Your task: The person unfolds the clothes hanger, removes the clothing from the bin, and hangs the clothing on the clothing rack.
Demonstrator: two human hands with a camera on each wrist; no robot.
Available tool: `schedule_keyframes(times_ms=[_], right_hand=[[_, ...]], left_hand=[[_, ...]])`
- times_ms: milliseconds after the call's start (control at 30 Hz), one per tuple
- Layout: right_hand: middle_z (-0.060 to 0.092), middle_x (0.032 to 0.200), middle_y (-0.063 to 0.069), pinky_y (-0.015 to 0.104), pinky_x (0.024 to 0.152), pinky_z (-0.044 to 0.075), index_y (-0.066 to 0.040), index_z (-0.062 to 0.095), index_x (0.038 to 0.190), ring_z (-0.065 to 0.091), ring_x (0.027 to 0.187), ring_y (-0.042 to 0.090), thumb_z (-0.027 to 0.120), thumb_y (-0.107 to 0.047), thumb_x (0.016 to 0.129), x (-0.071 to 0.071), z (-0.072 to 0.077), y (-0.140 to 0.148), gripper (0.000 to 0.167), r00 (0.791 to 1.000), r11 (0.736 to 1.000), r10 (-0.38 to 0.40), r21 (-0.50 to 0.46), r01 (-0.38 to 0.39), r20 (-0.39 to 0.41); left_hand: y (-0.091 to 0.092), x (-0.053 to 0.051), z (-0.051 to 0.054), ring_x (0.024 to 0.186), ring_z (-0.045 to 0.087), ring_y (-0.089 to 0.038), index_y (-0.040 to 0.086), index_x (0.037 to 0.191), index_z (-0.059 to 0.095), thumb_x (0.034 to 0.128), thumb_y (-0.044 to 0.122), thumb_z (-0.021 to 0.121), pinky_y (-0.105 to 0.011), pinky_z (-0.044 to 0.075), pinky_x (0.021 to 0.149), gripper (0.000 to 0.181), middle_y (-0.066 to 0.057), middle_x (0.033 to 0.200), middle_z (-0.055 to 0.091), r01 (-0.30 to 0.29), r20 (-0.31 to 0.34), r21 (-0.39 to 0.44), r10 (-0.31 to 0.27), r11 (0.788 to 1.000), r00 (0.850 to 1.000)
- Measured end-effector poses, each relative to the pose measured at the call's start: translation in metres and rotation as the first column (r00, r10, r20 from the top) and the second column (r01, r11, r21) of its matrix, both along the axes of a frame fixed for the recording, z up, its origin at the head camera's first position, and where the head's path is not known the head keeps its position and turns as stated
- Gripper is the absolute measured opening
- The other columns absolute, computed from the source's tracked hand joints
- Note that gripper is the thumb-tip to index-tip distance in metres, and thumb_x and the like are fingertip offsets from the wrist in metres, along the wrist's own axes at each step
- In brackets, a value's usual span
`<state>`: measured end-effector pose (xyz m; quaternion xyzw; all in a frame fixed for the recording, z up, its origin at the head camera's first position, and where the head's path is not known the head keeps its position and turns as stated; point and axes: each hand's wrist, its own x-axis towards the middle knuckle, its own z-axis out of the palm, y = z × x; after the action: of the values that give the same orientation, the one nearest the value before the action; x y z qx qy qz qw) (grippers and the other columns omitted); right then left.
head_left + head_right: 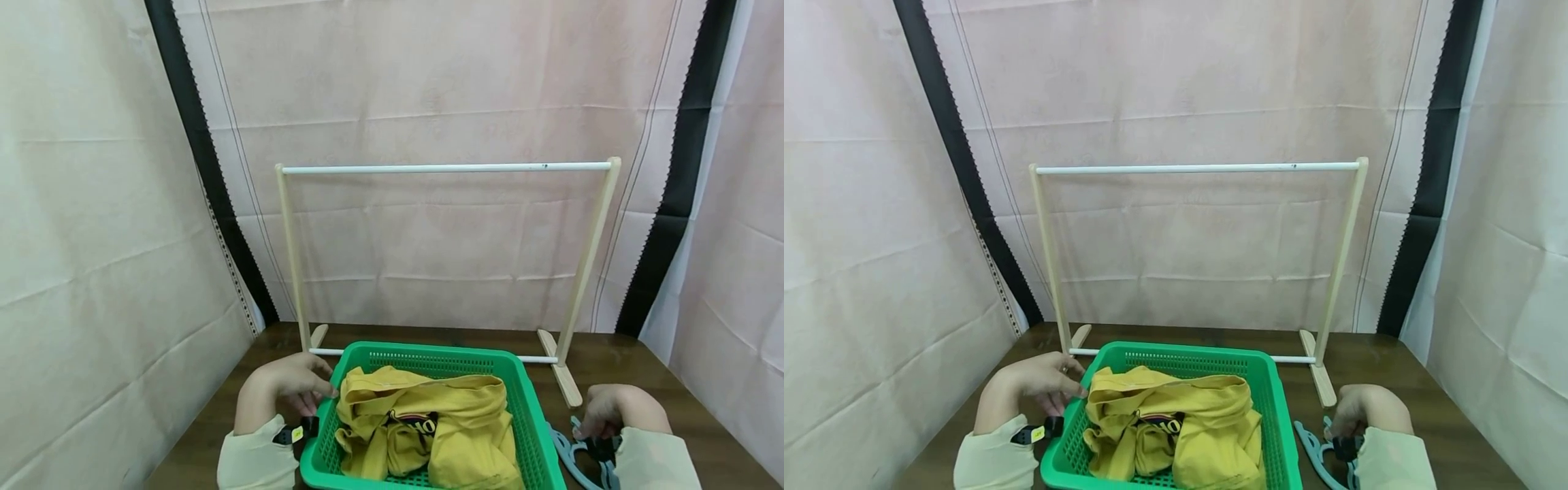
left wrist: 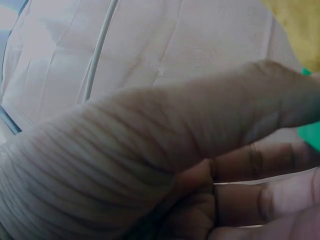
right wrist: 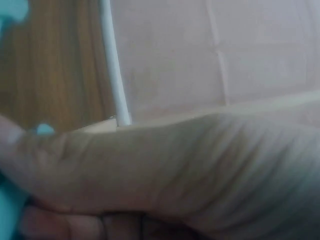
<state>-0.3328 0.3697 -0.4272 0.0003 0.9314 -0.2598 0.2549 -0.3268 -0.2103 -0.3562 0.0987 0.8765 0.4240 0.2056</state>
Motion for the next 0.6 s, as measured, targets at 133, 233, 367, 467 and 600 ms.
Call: schedule_keyframes(times_ms=[133,233,367,467,600], right_hand=[[0.056,0.060,0.000,0.021,0.053,0.041,-0.008,0.067,0.065,0.051,0.054,0.010,0.079,-0.020,0.084,0.004,0.004,-0.003,0.026,0.999,1.000,-0.031,-0.001,0.031,-0.018],[0.053,0.057,-0.001,0.020,0.050,0.037,-0.010,0.064,0.062,0.046,0.052,0.009,0.073,-0.015,0.084,0.007,0.004,-0.004,0.024,0.998,0.998,-0.046,-0.041,0.044,-0.032],[0.052,0.057,-0.002,0.020,0.049,0.039,-0.011,0.062,0.062,0.045,0.051,0.009,0.065,-0.013,0.080,0.009,0.002,-0.004,0.019,0.995,0.990,-0.082,-0.115,0.076,-0.048],[0.054,0.059,-0.001,0.022,0.050,0.044,-0.009,0.063,0.066,0.048,0.053,0.010,0.064,-0.014,0.083,0.008,-0.003,0.001,0.017,0.995,0.981,-0.084,-0.182,0.072,-0.060],[0.054,0.064,-0.001,0.026,0.054,0.050,-0.008,0.062,0.076,0.052,0.057,0.012,0.060,-0.014,0.088,0.003,-0.009,0.014,0.014,0.996,0.955,-0.041,-0.296,0.015,-0.082]], left_hand=[[0.001,-0.002,0.002,0.063,0.069,-0.023,-0.002,0.129,0.061,0.0888,0.016,0.077,-0.039,0.060,0.061,0.046,-0.014,0.085,0.069,-0.005,-0.001,-0.018,0.005,1.000,1.000],[0.001,-0.003,0.001,0.065,0.069,-0.026,-0.003,0.129,0.060,0.0894,0.015,0.076,-0.040,0.060,0.061,0.046,-0.016,0.084,0.067,-0.023,-0.018,-0.026,0.023,0.999,1.000],[0.001,-0.004,0.000,0.066,0.069,-0.029,-0.004,0.132,0.058,0.0906,0.012,0.074,-0.041,0.060,0.060,0.047,-0.018,0.085,0.064,-0.050,-0.030,-0.028,0.049,0.998,0.998],[0.001,-0.005,-0.001,0.065,0.069,-0.030,-0.005,0.132,0.057,0.0907,0.012,0.073,-0.041,0.060,0.059,0.047,-0.019,0.085,0.064,-0.056,-0.027,-0.031,0.055,0.998,0.998],[0.004,-0.005,0.001,0.065,0.069,-0.030,-0.005,0.131,0.057,0.0903,0.011,0.072,-0.041,0.060,0.059,0.046,-0.019,0.085,0.064,-0.047,-0.032,-0.030,0.047,0.998,0.998]])
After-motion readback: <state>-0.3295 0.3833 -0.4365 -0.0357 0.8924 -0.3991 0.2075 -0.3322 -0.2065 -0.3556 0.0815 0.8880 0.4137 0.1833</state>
